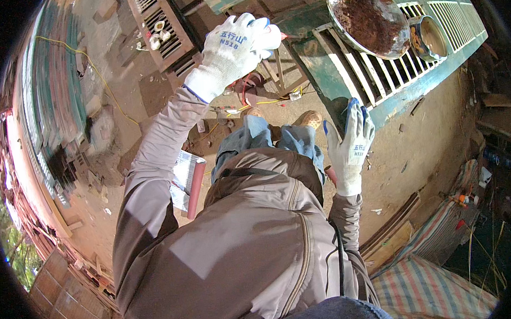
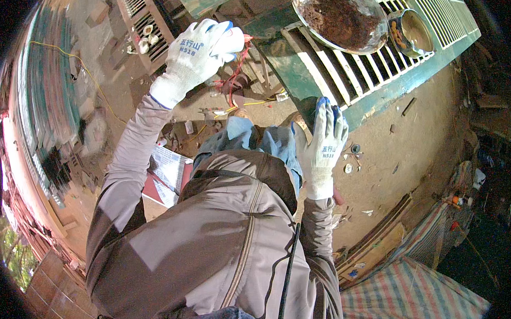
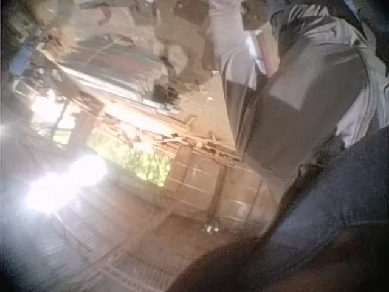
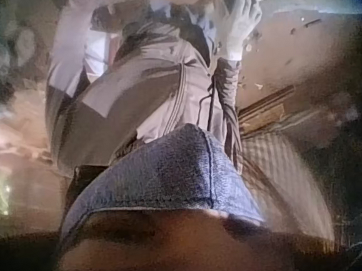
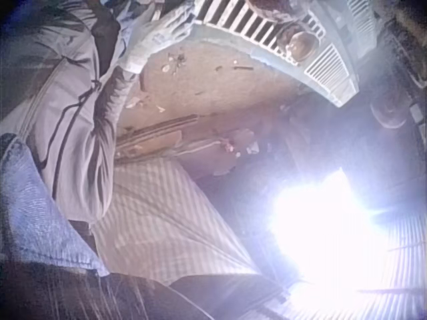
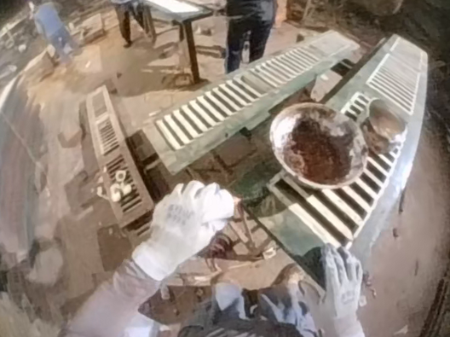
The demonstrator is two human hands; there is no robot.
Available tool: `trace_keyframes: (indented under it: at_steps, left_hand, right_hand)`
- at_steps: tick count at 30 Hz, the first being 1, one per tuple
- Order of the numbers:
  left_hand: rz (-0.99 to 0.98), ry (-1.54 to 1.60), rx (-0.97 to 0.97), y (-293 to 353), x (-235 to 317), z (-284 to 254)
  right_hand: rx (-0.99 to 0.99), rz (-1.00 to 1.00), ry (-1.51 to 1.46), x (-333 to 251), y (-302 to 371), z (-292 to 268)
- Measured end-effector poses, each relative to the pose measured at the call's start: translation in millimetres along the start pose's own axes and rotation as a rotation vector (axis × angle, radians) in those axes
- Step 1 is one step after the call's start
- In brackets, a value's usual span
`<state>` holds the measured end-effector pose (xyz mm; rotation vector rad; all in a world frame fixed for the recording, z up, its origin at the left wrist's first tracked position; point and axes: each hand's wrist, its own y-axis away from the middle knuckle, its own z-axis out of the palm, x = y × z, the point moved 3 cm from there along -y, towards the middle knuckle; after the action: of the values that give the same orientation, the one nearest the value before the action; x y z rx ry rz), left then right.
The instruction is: The person applies a brown paste to a green wooden slatted panel using a yellow scraper, then uses a white bottle with a red nozzle to apply glue along the panel edges. The person smooths the glue with gloved fingers and continues applying glue to multiple sections of the panel.
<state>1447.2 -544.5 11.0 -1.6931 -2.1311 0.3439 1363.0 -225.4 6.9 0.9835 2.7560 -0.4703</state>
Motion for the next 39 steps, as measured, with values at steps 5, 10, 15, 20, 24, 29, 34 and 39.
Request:
trace_keyframes:
  at_steps: [5,10,15,20,24,29,34,39]
  left_hand:
    - [0.015,0.003,-0.026,-5.6,-0.9,3.6]
    - [0.008,-0.024,-0.081,6.5,1.5,-9.6]
    - [-0.056,-0.021,-0.179,22.0,-3.9,-17.5]
    - [-0.020,-0.005,-0.125,23.9,-3.2,-21.3]
    - [-0.108,0.010,-0.152,20.7,-3.5,-18.7]
    - [-0.135,0.037,-0.139,11.5,-8.7,-7.6]
    - [-0.029,-0.007,-0.132,-3.8,5.6,-11.2]
    - [-0.233,0.192,-0.135,26.5,-12.2,2.7]
  right_hand:
    - [-0.014,0.014,0.002,0.1,2.6,1.0]
    - [0.011,0.010,0.014,3.6,4.7,4.3]
    - [-0.012,0.010,0.020,2.1,-0.2,2.5]
    - [-0.011,0.020,-0.010,2.0,-3.6,3.2]
    - [-0.009,0.021,-0.011,1.3,-6.2,1.4]
    - [-0.008,0.023,-0.008,0.3,-6.2,1.7]
    - [0.016,0.039,-0.006,-1.5,-5.3,-8.9]
    - [0.073,0.096,-0.001,9.0,7.7,-25.5]
